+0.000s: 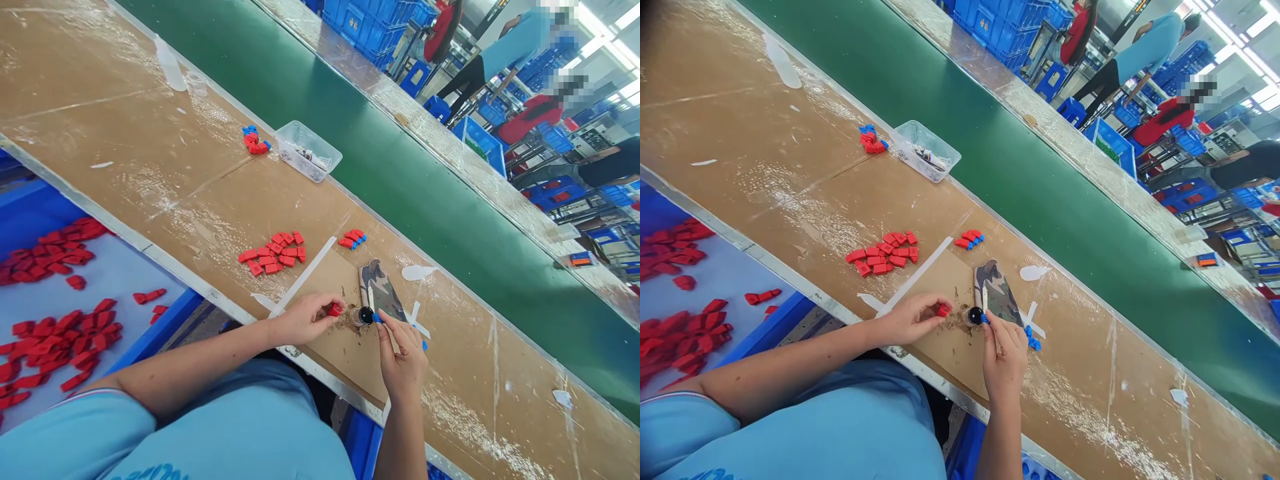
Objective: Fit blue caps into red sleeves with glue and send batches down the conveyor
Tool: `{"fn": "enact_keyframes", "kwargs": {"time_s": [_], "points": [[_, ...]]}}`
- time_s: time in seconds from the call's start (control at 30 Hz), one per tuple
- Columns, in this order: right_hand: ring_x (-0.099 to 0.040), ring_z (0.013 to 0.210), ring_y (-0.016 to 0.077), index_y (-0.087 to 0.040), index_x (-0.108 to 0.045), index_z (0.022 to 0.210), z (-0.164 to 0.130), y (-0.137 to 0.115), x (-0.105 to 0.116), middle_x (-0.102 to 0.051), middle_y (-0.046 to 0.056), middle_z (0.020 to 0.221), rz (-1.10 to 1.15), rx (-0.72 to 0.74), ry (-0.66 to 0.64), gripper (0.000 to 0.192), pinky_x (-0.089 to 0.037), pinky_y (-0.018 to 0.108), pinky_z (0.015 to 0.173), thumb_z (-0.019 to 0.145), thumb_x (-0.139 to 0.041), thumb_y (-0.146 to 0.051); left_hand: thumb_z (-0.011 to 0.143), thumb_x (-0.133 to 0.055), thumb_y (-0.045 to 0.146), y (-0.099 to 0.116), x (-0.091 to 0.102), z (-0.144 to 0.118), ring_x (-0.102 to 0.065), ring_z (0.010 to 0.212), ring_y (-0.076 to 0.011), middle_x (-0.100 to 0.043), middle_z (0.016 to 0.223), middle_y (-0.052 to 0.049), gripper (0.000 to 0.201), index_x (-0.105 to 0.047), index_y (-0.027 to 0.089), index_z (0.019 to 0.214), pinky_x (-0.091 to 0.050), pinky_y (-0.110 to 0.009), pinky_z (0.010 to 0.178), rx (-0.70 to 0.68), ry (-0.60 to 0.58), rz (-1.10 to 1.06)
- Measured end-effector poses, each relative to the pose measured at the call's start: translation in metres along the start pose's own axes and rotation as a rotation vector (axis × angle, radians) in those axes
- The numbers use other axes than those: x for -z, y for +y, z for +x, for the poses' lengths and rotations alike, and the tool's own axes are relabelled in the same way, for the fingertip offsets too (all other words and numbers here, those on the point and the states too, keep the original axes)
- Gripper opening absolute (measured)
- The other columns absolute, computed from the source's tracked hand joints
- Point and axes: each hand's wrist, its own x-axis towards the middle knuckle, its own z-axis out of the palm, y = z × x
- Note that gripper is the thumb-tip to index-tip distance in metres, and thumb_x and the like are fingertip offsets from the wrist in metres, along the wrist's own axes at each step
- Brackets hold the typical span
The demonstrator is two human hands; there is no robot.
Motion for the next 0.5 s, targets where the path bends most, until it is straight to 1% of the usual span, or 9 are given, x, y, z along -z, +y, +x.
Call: {"fn": "enact_keyframes", "kwargs": {"time_s": [0.1,0.17,0.27,0.37,0.43,0.5], "points": [[-0.063,0.080,0.0184,-0.022,-0.071,0.104,-0.0003,-0.0003,-0.0008,-0.073,0.005,0.088,0.008,-0.016,-0.010,0.022,-0.047,0.032,0.074,0.095,-0.052,-0.029,0.079,-0.061,0.013,0.0011,0.0019,0.0007,-0.057,0.080,-0.0146,-0.060,0.098,-0.005,0.019,-0.061,0.016,0.098,-0.050,-0.025,0.072,-0.035,0.004,0.034],[-0.063,0.080,0.0188,-0.023,-0.071,0.103,-0.0009,-0.0002,-0.0016,-0.073,0.004,0.087,0.016,-0.033,-0.020,0.023,-0.047,0.033,0.074,0.095,-0.051,-0.030,0.079,-0.063,0.014,0.0010,0.0024,0.0005,-0.056,0.079,-0.0144,-0.059,0.094,-0.005,0.016,-0.063,0.016,0.095,-0.049,-0.025,0.072,-0.061,0.005,0.064],[-0.063,0.080,0.0190,-0.024,-0.071,0.103,-0.0017,0.0001,-0.0013,-0.073,0.004,0.088,0.019,-0.047,-0.025,0.023,-0.047,0.033,0.074,0.095,-0.051,-0.031,0.080,-0.060,0.013,-0.0008,0.0005,0.0000,-0.057,0.080,-0.0150,-0.060,0.091,-0.005,0.019,-0.063,0.017,0.098,-0.049,-0.026,0.074,-0.051,0.008,0.043],[-0.063,0.079,0.0185,-0.023,-0.071,0.104,-0.0018,0.0005,0.0006,-0.073,0.004,0.088,0.011,-0.032,-0.018,0.022,-0.046,0.033,0.073,0.094,-0.052,-0.030,0.082,-0.054,0.012,-0.0015,-0.0019,0.0002,-0.059,0.081,-0.0153,-0.062,0.091,-0.006,0.023,-0.061,0.015,0.104,-0.050,-0.026,0.074,-0.005,0.008,-0.065],[-0.063,0.079,0.0183,-0.023,-0.070,0.103,-0.0019,0.0007,0.0017,-0.073,0.004,0.088,0.005,-0.017,-0.021,0.021,-0.046,0.032,0.073,0.095,-0.052,-0.029,0.083,-0.053,0.012,0.0003,-0.0019,0.0005,-0.059,0.081,-0.0155,-0.063,0.089,-0.006,0.021,-0.062,0.014,0.102,-0.050,-0.026,0.075,-0.013,0.000,-0.091],[-0.063,0.080,0.0183,-0.022,-0.070,0.103,-0.0023,0.0006,0.0025,-0.073,0.003,0.089,0.005,-0.017,-0.042,0.021,-0.047,0.032,0.073,0.095,-0.052,-0.028,0.083,-0.055,0.013,0.0034,-0.0009,0.0002,-0.058,0.080,-0.0156,-0.064,0.086,-0.005,0.018,-0.065,0.015,0.097,-0.049,-0.026,0.076,-0.047,-0.022,-0.070]]}}
